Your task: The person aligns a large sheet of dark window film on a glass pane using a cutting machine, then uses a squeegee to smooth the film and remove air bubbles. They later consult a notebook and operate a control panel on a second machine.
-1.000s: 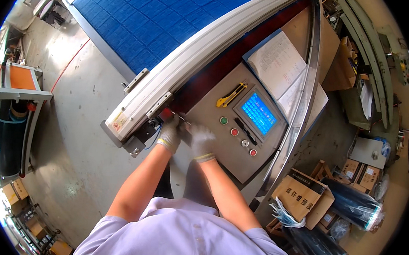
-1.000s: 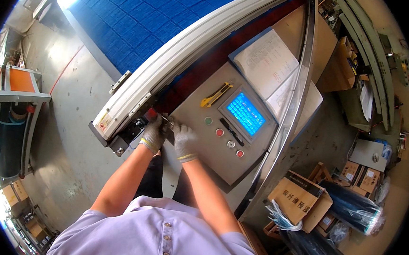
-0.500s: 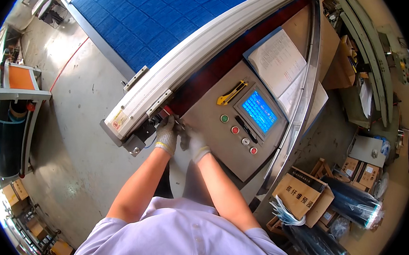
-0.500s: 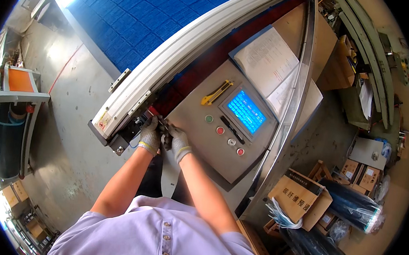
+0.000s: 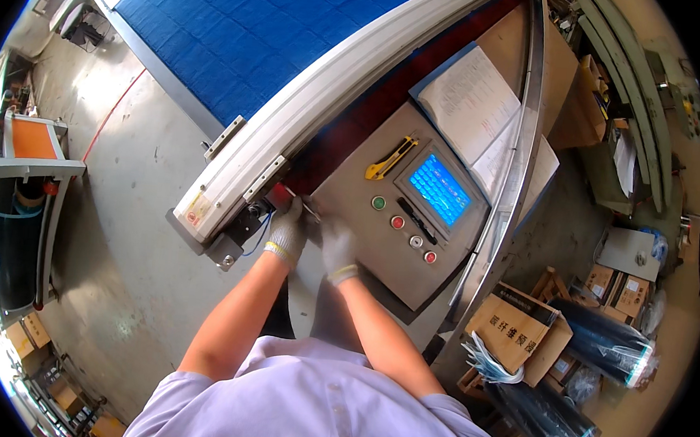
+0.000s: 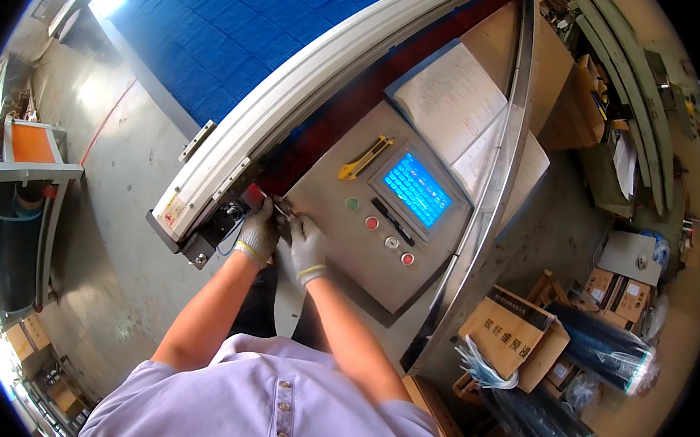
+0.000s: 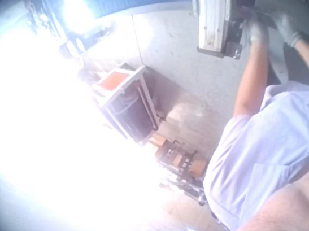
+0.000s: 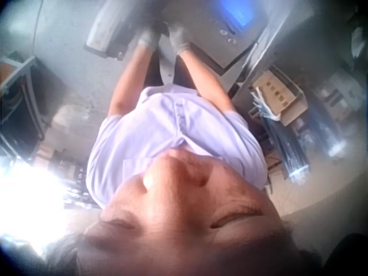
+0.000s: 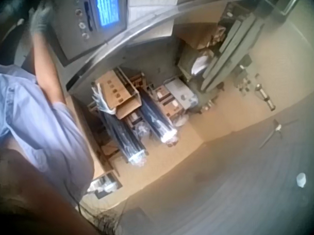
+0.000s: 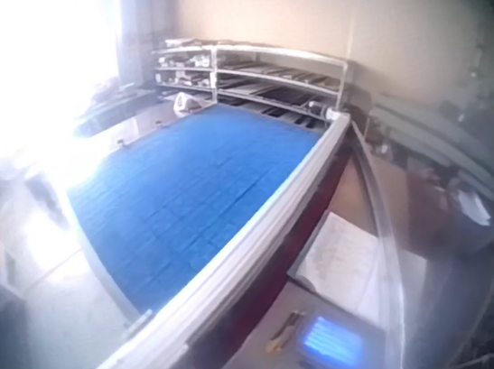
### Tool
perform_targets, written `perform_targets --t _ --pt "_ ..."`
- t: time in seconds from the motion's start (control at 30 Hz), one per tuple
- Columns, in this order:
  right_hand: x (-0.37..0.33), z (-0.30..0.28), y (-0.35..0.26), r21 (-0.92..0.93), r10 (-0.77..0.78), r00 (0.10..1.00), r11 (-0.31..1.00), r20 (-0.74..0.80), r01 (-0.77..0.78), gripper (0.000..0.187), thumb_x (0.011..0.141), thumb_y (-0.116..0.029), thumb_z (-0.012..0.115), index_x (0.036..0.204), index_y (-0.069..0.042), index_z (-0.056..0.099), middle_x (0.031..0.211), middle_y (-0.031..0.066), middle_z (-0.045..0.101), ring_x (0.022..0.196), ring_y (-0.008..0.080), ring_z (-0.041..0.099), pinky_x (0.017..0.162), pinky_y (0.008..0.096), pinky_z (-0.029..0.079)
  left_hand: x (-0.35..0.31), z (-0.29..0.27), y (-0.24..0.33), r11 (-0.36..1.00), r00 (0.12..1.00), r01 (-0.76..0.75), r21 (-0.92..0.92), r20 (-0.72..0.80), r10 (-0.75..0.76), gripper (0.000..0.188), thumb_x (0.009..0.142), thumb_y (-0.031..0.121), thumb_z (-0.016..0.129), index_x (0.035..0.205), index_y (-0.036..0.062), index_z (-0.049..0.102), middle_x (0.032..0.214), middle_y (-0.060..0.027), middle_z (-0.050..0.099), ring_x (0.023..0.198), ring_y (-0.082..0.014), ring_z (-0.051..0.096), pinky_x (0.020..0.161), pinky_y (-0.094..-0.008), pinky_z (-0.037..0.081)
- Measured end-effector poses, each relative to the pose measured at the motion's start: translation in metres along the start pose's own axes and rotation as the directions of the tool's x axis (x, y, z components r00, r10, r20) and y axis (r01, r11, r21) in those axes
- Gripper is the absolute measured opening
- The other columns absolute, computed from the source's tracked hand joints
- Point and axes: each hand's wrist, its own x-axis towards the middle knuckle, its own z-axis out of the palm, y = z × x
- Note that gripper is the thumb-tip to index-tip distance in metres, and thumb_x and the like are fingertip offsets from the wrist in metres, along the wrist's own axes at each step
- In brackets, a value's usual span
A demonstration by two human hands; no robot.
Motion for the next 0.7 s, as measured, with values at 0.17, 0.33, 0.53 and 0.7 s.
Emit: perform_targets --t 0.17,0.33,0.53,0.7 --pt "0.038 0.017 -0.004 0.839 0.320 0.937 0.464 0.141 -0.284 0.029 0.103 -0.025 0.059 0.119 -0.003 0.067 0.095 0.0003 0.070 0.078 0.0146 0.064 0.071 0.0305 0.054 0.022 0.011 0.003 1.000 1.000 -0.006 -0.019 0.026 0.007 0.020 0.104 0.027 0.055 0.108 0.0076 0.059 0.087 -0.0080 0.067 0.065 -0.0186 0.059 0.057 -0.0350 0.051" --pt "0.039 0.002 -0.022 0.810 0.386 0.865 0.361 0.321 -0.462 0.032 0.102 -0.030 0.060 0.123 -0.006 0.067 0.088 -0.0006 0.070 0.062 0.0095 0.059 0.054 0.0286 0.047 0.023 0.015 0.006 0.999 1.000 -0.017 0.046 -0.024 0.018 0.020 0.103 0.027 0.057 0.107 0.0072 0.061 0.085 -0.0073 0.067 0.065 -0.0174 0.060 0.058 -0.0349 0.052" --pt "0.043 0.002 -0.015 0.625 0.278 0.942 0.706 0.188 -0.333 0.021 0.099 -0.025 0.061 0.111 -0.009 0.068 0.088 0.0040 0.068 0.066 0.0191 0.059 0.057 0.0341 0.046 0.026 0.022 0.008 0.998 0.998 -0.007 0.061 -0.069 0.011 0.025 0.105 0.029 0.053 0.111 0.0052 0.059 0.086 -0.0092 0.066 0.060 -0.0189 0.061 0.052 -0.0308 0.047" --pt "0.026 -0.016 -0.025 -0.838 -0.437 0.895 0.455 0.086 0.303 0.018 0.098 -0.019 0.057 0.105 -0.004 0.065 0.104 0.0123 0.067 0.093 0.0324 0.062 0.077 0.0415 0.050 0.026 0.013 0.010 1.000 1.000 -0.012 0.007 0.006 0.012 0.022 0.103 0.028 0.057 0.109 0.0071 0.061 0.090 -0.0064 0.068 0.070 -0.0150 0.061 0.062 -0.0282 0.048"
